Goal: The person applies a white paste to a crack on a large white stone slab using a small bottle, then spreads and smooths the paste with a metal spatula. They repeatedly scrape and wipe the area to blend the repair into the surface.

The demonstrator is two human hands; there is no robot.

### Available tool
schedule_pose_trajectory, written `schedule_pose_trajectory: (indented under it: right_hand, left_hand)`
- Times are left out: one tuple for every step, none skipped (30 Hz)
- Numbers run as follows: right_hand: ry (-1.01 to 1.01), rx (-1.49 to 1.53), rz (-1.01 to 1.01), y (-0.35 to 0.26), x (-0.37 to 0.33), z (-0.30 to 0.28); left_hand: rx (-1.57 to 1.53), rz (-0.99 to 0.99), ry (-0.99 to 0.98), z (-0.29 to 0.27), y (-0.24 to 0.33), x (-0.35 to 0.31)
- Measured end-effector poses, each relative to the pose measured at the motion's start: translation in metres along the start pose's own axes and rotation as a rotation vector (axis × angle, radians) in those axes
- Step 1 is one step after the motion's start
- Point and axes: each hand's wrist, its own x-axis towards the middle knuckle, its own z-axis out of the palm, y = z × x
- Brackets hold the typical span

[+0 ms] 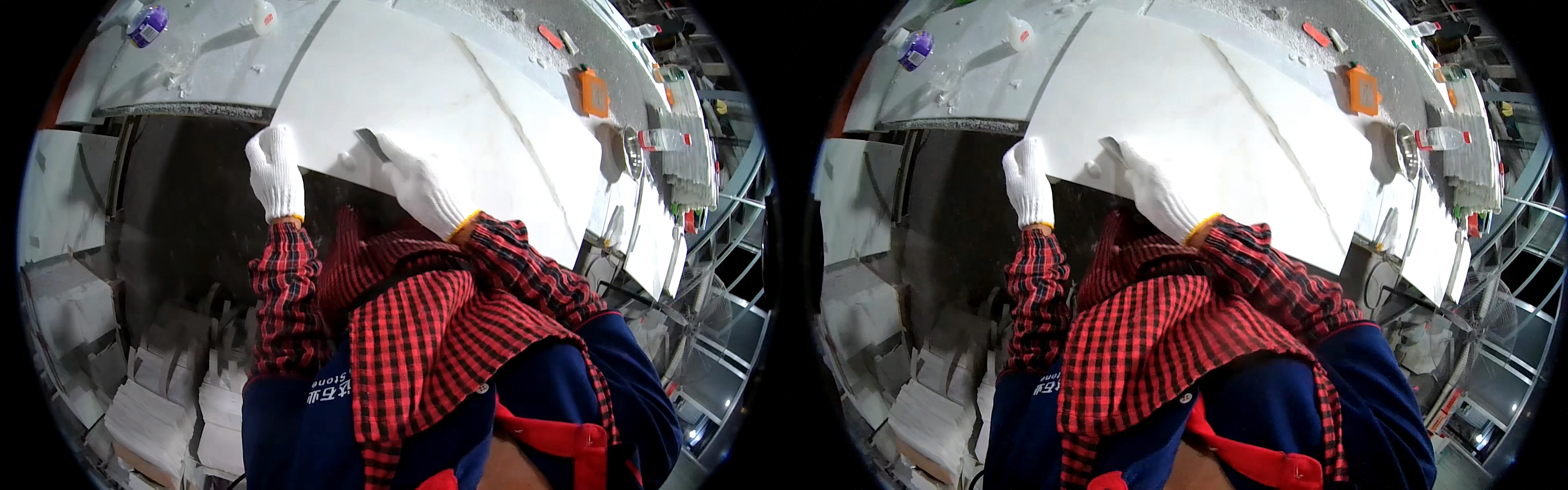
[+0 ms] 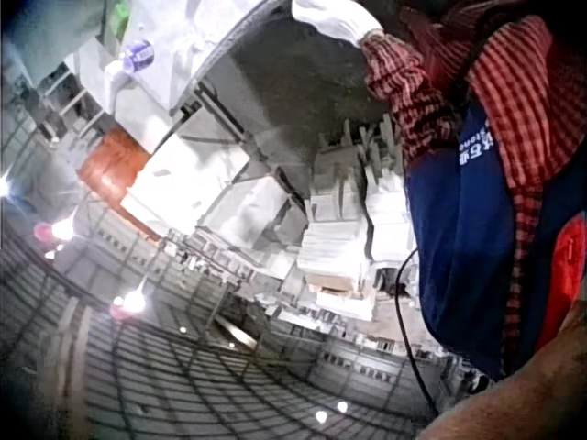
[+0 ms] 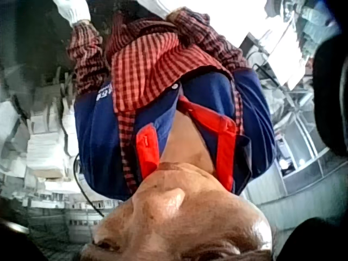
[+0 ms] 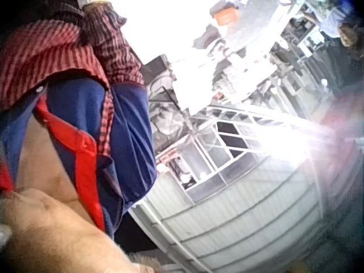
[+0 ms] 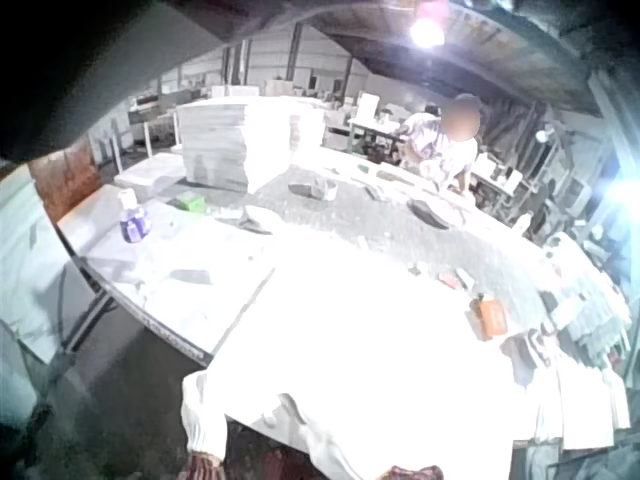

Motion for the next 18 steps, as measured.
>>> schedule_pose_trajectory:
  right_hand:
    - [-0.022, -0.033, -0.064, -0.002, -0.002, 0.004]
    - [-0.029, -0.067, -0.126, -0.015, 0.001, 0.003]
    - [-0.087, -0.033, -0.141, -0.017, 0.010, 0.008]
    - [-0.192, -0.083, -0.100, -0.020, 0.013, 0.006]
    - [-0.213, -0.002, -0.199, -0.021, 0.012, 0.001]
    - [-0.234, 0.076, -0.279, -0.017, 0.006, -0.005]
    - [-0.151, 0.099, -0.307, -0.004, -0.003, 0.006]
    - [-0.077, 0.126, -0.338, 0.011, -0.014, 0.018]
    - [-0.096, 0.177, -0.324, 0.015, -0.026, 0.011]
    - [-0.134, 0.188, -0.271, 0.021, -0.036, 0.006]
    - [-0.120, 0.209, -0.253, 0.028, -0.044, 0.005]
    - [-0.101, 0.229, -0.229, 0.033, -0.048, 0.004]
    - [-0.072, 0.217, -0.235, 0.038, -0.050, 0.005]
    - [-0.046, 0.203, -0.248, 0.041, -0.053, 0.006]
    - [-0.021, 0.189, -0.262, 0.042, -0.054, 0.006]
    - [-0.059, 0.206, -0.195, 0.041, -0.054, 0.004]
    - [-0.097, 0.221, -0.122, 0.039, -0.055, 0.001]
    - [-0.108, 0.244, -0.080, 0.036, -0.054, -0.002]
  left_hand:
    - [0.022, -0.018, -0.001, -0.002, -0.003, -0.004]
    - [0.038, -0.022, -0.008, -0.003, -0.005, -0.004]
    - [0.050, -0.017, -0.018, -0.001, -0.003, -0.001]
    - [0.061, -0.011, -0.029, 0.002, -0.002, 0.003]
    - [0.079, -0.059, -0.004, -0.001, -0.006, 0.006]
    - [0.052, -0.021, -0.036, -0.002, -0.005, 0.007]
    - [0.025, 0.017, -0.068, -0.003, -0.004, 0.007]
    - [0.003, 0.049, -0.095, -0.006, -0.006, 0.005]
    - [-0.099, 0.010, -0.181, -0.010, -0.009, 0.010]
    - [-0.049, 0.016, -0.142, -0.013, -0.012, 0.007]
    - [0.004, 0.029, -0.114, -0.015, -0.003, 0.004]
    - [0.055, 0.044, -0.092, -0.017, 0.009, 0.000]
    - [0.031, 0.047, -0.067, -0.018, 0.023, -0.012]
    - [0.062, 0.200, -0.026, -0.022, 0.017, -0.011]
    - [0.075, 0.431, -0.001, -0.024, 0.014, -0.009]
    - [0.087, 0.662, 0.024, -0.026, 0.011, -0.007]
    - [0.099, 0.692, -0.053, -0.026, 0.016, -0.010]
    - [0.112, 0.721, -0.131, -0.026, 0.023, -0.016]
